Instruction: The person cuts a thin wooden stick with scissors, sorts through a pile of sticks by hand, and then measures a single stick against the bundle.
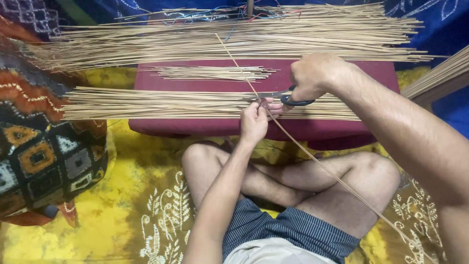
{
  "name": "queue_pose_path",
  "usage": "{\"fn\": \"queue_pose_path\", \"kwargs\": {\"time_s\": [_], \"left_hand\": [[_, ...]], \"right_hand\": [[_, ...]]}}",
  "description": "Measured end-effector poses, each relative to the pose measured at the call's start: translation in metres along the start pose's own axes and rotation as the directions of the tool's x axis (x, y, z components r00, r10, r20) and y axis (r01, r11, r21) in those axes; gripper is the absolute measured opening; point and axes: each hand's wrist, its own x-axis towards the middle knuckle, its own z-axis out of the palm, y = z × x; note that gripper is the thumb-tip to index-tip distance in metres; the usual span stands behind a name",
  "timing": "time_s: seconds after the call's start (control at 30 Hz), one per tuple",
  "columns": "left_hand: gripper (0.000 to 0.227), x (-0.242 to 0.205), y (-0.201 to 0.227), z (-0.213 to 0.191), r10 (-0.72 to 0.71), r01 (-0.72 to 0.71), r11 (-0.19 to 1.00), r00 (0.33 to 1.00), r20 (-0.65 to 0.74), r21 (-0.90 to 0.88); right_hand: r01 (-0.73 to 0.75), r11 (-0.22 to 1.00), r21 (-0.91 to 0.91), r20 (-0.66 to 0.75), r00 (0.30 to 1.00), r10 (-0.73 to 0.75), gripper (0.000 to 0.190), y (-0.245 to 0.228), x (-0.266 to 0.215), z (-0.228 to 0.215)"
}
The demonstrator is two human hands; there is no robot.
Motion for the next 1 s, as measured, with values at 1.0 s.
{"fn": "queue_pose_path", "kwargs": {"time_s": [1.0], "left_hand": [[0.029, -0.005, -0.002, -0.004, 0.094, -0.101, 0.991, 0.993, 0.076, 0.092]], "right_hand": [[0.205, 0.977, -0.057, -0.183, 0.96, -0.212, 0.042, 0.013, 0.002, 0.026]]}}
